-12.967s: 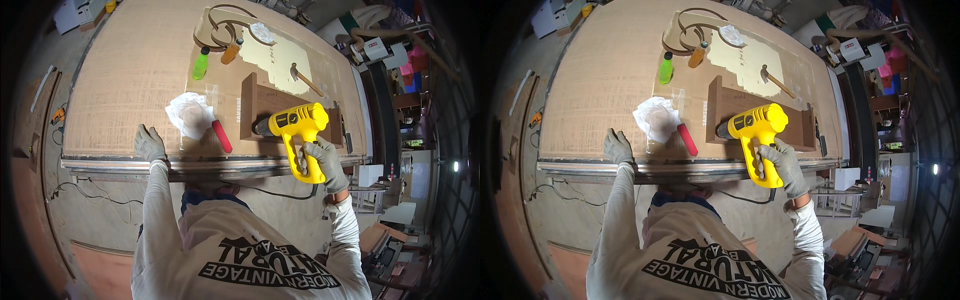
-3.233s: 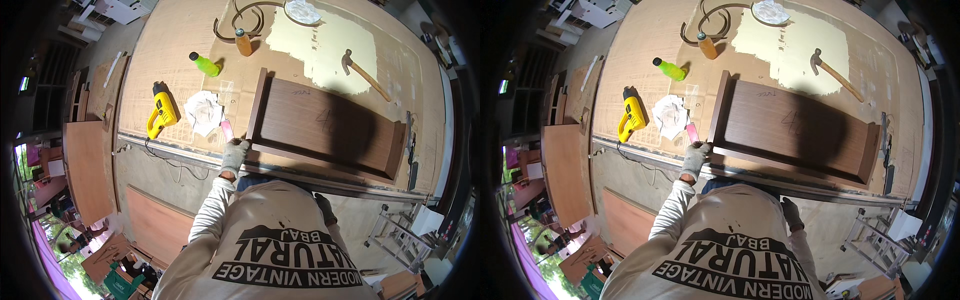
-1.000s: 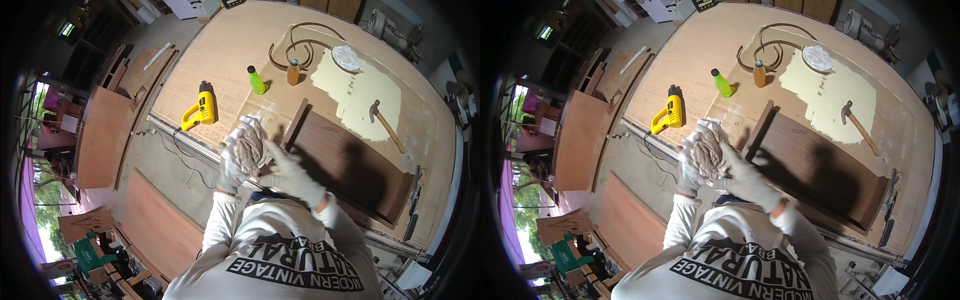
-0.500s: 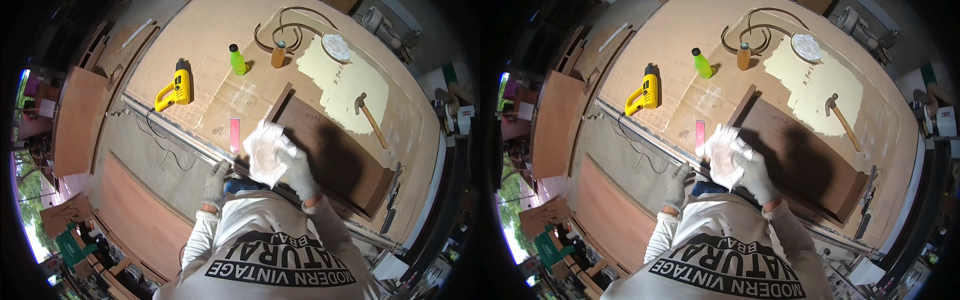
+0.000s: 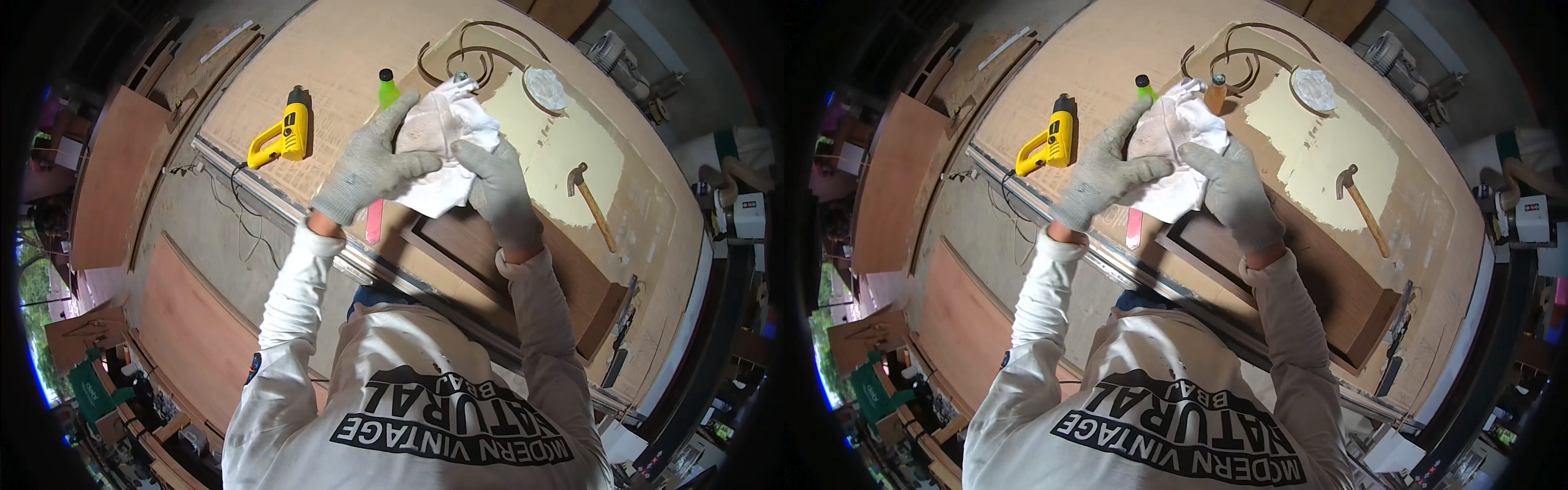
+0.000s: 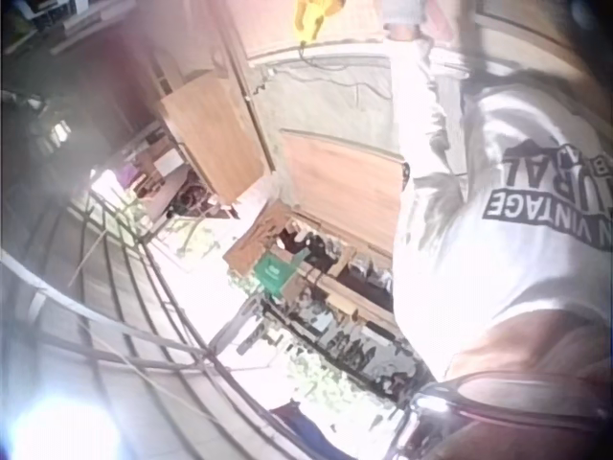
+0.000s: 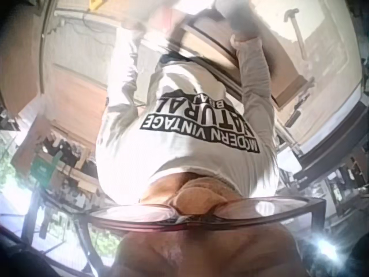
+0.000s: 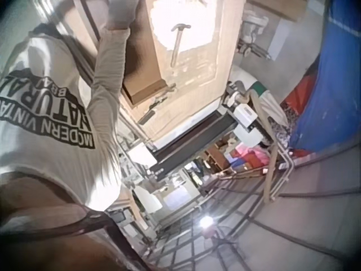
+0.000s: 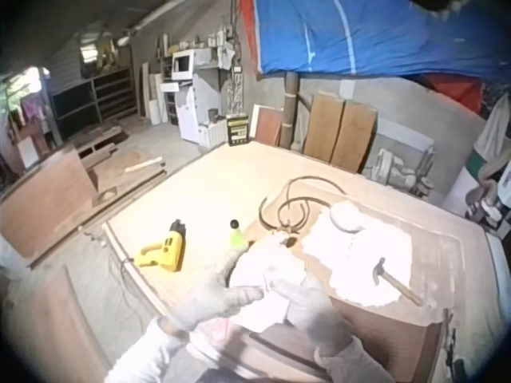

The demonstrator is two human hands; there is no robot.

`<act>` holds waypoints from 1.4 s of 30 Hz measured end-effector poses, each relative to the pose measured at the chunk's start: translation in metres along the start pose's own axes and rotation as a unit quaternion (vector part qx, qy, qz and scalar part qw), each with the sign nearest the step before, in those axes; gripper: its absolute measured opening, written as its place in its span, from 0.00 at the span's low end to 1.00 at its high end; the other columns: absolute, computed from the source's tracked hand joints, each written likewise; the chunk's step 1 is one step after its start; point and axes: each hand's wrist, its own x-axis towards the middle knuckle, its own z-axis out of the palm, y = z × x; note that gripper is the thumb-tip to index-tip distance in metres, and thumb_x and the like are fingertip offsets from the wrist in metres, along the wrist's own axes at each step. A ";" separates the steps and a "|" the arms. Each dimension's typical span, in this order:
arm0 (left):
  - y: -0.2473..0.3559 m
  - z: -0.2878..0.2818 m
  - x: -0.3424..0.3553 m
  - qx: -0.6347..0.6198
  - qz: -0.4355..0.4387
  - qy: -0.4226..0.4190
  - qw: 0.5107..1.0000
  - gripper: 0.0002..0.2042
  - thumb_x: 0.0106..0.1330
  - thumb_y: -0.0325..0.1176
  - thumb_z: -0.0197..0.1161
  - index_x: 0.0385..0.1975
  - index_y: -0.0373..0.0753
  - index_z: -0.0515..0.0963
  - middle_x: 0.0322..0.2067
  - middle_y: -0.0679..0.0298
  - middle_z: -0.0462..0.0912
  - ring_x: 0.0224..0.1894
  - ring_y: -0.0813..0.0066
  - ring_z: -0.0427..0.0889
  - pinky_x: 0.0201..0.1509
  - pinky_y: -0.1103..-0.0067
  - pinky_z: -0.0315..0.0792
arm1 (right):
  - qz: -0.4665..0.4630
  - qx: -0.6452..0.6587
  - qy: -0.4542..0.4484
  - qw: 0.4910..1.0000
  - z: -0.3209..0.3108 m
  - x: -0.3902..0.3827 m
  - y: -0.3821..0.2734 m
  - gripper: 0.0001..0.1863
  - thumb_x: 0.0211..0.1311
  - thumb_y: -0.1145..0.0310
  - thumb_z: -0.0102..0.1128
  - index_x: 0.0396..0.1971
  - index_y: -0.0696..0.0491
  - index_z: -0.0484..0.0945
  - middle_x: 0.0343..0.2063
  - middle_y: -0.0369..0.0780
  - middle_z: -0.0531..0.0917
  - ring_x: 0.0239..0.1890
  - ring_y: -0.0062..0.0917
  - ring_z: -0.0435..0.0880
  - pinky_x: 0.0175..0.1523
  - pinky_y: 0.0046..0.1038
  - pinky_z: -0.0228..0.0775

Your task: The person applies adhesive and veneer edging to a wooden cabinet box, using a hammer to secure it, a heat gun to bond the adhesive, and a scraper to trim the excess.

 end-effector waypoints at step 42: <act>-0.168 0.129 -0.107 -0.193 -0.381 0.160 0.890 0.22 0.69 0.40 0.72 0.55 0.29 0.81 0.34 0.69 0.84 0.29 0.83 0.75 0.32 0.81 0.71 | -0.135 -0.662 0.181 0.715 -0.250 -0.030 0.103 0.31 0.62 0.65 0.70 0.64 0.57 0.73 0.52 0.51 0.83 0.55 0.48 0.82 0.60 0.46 0.75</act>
